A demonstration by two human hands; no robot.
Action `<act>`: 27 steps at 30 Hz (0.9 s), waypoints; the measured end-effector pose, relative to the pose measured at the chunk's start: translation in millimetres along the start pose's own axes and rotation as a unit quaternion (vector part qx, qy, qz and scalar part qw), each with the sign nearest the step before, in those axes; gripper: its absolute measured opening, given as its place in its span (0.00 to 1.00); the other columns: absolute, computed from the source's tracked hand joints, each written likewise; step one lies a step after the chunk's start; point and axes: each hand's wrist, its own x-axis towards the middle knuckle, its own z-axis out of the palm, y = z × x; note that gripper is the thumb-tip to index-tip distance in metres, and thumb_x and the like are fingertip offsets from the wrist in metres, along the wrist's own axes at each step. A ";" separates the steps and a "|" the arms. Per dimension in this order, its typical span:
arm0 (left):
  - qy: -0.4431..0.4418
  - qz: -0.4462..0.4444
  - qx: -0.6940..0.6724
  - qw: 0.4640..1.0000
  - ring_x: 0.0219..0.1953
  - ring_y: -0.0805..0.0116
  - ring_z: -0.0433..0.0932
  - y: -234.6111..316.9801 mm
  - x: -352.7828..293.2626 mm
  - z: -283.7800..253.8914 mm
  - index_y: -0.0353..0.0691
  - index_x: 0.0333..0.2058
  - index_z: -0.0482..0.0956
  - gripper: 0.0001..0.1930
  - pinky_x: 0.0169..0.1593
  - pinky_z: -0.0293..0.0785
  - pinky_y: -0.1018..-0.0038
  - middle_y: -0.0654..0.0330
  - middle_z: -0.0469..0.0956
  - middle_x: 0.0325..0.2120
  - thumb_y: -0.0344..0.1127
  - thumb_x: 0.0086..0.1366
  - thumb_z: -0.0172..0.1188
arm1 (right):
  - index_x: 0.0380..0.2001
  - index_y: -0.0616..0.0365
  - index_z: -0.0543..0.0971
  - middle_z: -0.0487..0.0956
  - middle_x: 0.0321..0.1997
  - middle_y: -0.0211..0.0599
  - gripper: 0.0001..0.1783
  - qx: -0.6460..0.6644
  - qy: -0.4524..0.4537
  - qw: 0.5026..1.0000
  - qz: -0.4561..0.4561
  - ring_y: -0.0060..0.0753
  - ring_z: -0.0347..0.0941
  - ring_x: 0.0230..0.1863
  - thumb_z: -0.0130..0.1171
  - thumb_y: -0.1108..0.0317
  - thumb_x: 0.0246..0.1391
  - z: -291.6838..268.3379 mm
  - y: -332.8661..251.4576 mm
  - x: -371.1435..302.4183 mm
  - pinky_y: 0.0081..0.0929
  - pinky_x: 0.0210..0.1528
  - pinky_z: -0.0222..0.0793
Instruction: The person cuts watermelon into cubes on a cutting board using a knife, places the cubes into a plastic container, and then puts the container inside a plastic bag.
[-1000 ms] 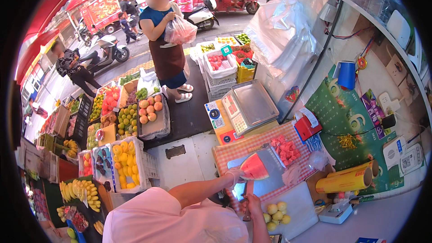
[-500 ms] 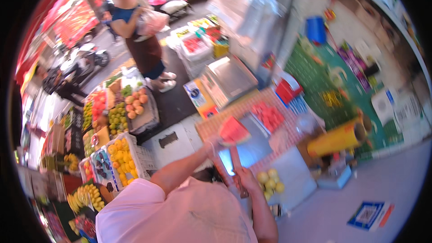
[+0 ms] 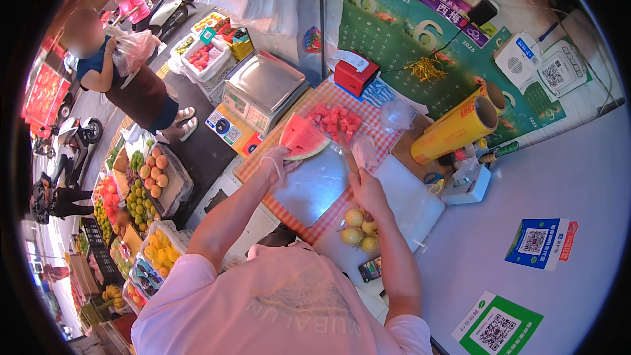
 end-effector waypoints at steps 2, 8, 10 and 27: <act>-0.001 -0.009 0.027 1.000 0.39 0.57 0.80 4.6 8.5 15.5 0.41 0.43 0.72 0.10 0.41 0.82 0.59 0.53 0.77 0.41 0.31 0.63 0.54 | 0.42 0.63 0.74 0.79 0.35 0.58 0.22 -0.054 0.011 0.998 0.012 0.61 0.76 0.41 0.47 0.52 0.62 -10.4 -12.7 28.0 0.48 0.46 0.71; 0.013 -0.018 0.048 0.999 0.41 0.59 0.79 10.4 33.3 50.4 0.41 0.44 0.73 0.10 0.41 0.81 0.59 0.55 0.77 0.40 0.33 0.64 0.54 | 0.44 0.60 0.75 0.81 0.36 0.54 0.21 -0.235 0.034 0.971 -0.031 0.55 0.78 0.42 0.46 0.53 0.61 -31.6 -22.9 84.3 0.48 0.48 0.71; 0.015 -0.016 0.047 0.999 0.40 0.58 0.79 11.2 36.0 60.6 0.40 0.44 0.73 0.10 0.40 0.81 0.59 0.55 0.77 0.40 0.33 0.64 0.54 | 0.44 0.59 0.75 0.81 0.37 0.52 0.21 -0.215 -0.007 0.976 -0.027 0.53 0.78 0.42 0.47 0.53 0.61 -37.8 -16.4 100.8 0.47 0.47 0.71; 0.053 -0.011 0.119 0.991 0.24 0.56 0.78 20.8 46.5 83.7 0.40 0.34 0.77 0.05 0.23 0.77 0.59 0.53 0.77 0.26 0.35 0.64 0.57 | 0.44 0.55 0.76 0.81 0.38 0.49 0.19 -0.212 -0.042 0.975 -0.045 0.52 0.77 0.44 0.47 0.53 0.62 -55.9 -6.2 129.2 0.47 0.47 0.71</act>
